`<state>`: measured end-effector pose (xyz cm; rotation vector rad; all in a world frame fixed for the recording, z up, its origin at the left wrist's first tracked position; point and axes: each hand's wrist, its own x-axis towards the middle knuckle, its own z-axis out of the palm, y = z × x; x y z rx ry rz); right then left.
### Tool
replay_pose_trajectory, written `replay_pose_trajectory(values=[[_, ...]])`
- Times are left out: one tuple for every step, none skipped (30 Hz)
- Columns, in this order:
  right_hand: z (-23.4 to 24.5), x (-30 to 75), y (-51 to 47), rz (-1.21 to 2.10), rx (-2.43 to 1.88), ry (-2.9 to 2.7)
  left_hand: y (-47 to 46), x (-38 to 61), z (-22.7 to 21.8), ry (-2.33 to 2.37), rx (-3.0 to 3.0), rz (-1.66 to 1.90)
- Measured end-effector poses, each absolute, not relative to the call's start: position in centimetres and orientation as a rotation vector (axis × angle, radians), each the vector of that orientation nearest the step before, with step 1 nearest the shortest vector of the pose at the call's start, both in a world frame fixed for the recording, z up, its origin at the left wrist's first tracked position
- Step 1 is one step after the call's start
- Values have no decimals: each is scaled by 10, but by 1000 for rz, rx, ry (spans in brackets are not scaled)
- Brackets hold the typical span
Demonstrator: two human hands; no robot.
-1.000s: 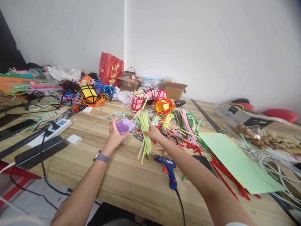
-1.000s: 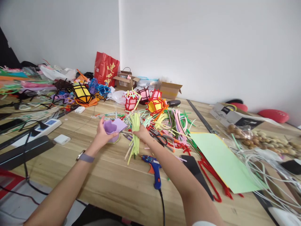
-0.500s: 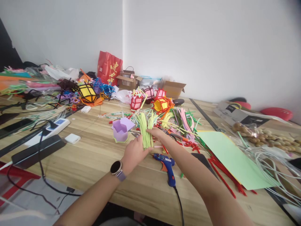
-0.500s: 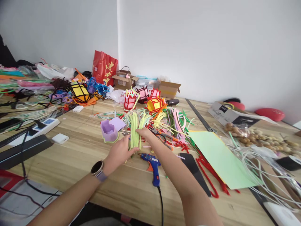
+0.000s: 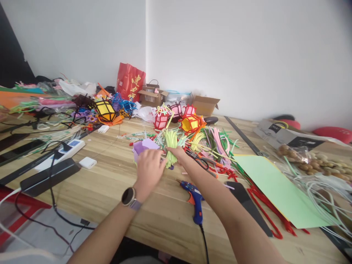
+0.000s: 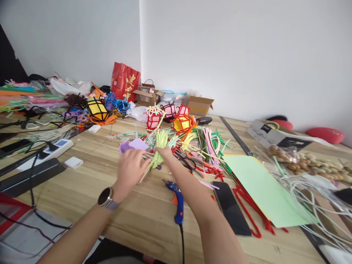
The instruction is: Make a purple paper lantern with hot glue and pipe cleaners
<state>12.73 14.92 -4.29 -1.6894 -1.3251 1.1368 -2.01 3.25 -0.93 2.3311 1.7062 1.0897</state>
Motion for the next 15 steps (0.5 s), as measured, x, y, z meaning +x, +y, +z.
replay_pose_trajectory(values=[[-44, 126, 149, 1159, -1697, -1324, 33, -32, -7, 1888, 2283, 1133], [-44, 124, 149, 1178, -1711, -1327, 36, -44, -7, 2016, 2255, 1132], [-44, 124, 149, 1193, -1732, -1328, 41, -55, -8, 2075, 2257, 1082], [-43, 124, 150, 1203, -1751, -1324, 46, -65, -10, 2067, 2283, 1000], [-42, 125, 150, 1210, -1772, -1314, 52, -74, -12, 2059, 2285, 952], [-40, 127, 151, 1214, -1787, -1300, 58, -80, -14, 2071, 2263, 954], [-38, 130, 152, 1217, -1793, -1283, 62, -84, -14, 2072, 2253, 970], [-35, 132, 153, 1222, -1792, -1263, 65, -86, -13, 2064, 2247, 990], [-31, 135, 154, 1230, -1781, -1239, 65, -86, -10, 2048, 2235, 1022], [-28, 137, 154, 1241, -1762, -1211, 64, -84, -5, 2021, 2219, 1075], [-24, 140, 154, 1255, -1735, -1180, 61, -81, 0, 1986, 2206, 1151], [-19, 142, 152, 1274, -1697, -1148, 56, -77, 6, 1974, 2169, 1244], [-14, 144, 149, 1295, -1652, -1115, 51, -72, 11, 1947, 2138, 1334], [-9, 146, 145, 1318, -1598, -1084, 46, -65, 16, 1867, 2129, 1397], [-4, 148, 139, 1340, -1535, -1055, 41, -57, 18, 1736, 2130, 1424]])
